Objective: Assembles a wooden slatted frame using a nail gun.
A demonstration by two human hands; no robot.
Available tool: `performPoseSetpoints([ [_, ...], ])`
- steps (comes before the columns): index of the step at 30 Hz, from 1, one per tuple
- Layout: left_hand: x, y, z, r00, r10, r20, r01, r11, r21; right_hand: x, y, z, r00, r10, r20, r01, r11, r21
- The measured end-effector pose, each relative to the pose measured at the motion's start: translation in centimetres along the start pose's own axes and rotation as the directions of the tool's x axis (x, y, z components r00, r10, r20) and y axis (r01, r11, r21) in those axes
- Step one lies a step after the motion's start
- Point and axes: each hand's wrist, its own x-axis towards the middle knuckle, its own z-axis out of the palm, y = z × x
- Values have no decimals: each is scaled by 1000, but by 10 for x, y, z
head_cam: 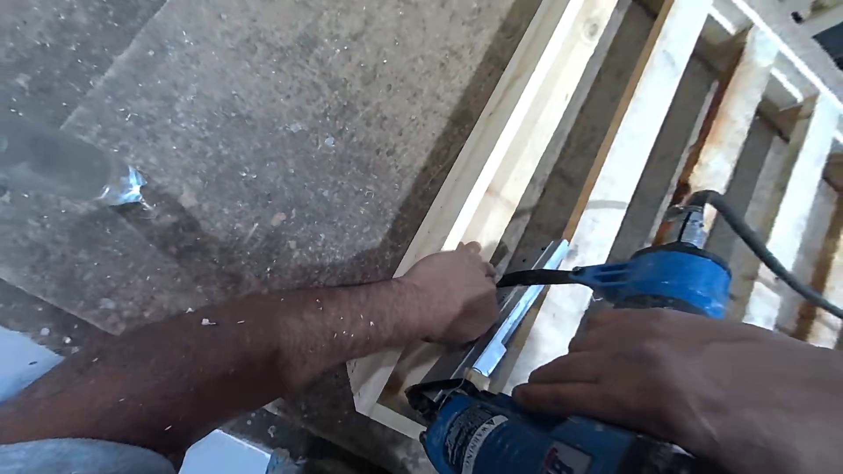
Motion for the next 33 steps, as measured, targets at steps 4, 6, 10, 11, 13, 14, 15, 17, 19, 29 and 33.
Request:
performPoseSetpoints([
  [4, -6, -3, 4, 992, 38, -121, -40, 999, -11, 8, -1, -4, 999, 16, 34, -17, 999, 31],
  [6, -5, -2, 2, 996, 15, -86, -16, 1000, -5, 11, 0, -4, 999, 22, 41, -22, 1000, 15],
  [10, -5, 0, 2, 998, 0, -70, -3, 999, -41, 14, -3, -5, 998, 33, 55, -34, 999, 5],
  [11, -6, 0, 2, 997, -4, -81, 1, 999, -44, 15, -3, -8, 998, 28, 59, -28, 1000, 10],
  [13, -7, -1, 1, 995, -7, -96, 1, 998, -56, 14, -2, -12, 997, 29, 76, -32, 999, 30],
  [14, -8, -1, 1, 995, -4, -104, -3, 998, -69, 13, -2, -13, 997, 31, 76, -34, 999, 38],
  [15, -8, -1, 2, 994, 1, -111, -9, 998, -69, 12, -1, -13, 997, 32, 68, -35, 998, 49],
  [17, -8, -1, 4, 992, 9, -129, -18, 998, -65, 14, -4, -17, 997, 35, 68, -40, 997, 73],
  [19, -6, 0, 4, 994, -2, -106, -3, 999, -49, 19, -7, -18, 995, 39, 93, -44, 998, 54],
  [29, -3, 0, 2, 996, -7, -91, 5, 1000, -22, 22, 5, -16, 993, 49, 111, -55, 997, 50],
  [33, -2, -2, 3, 996, -26, -88, 24, 999, -25, 25, 8, -7, 987, 124, 105, -125, 992, 4],
])
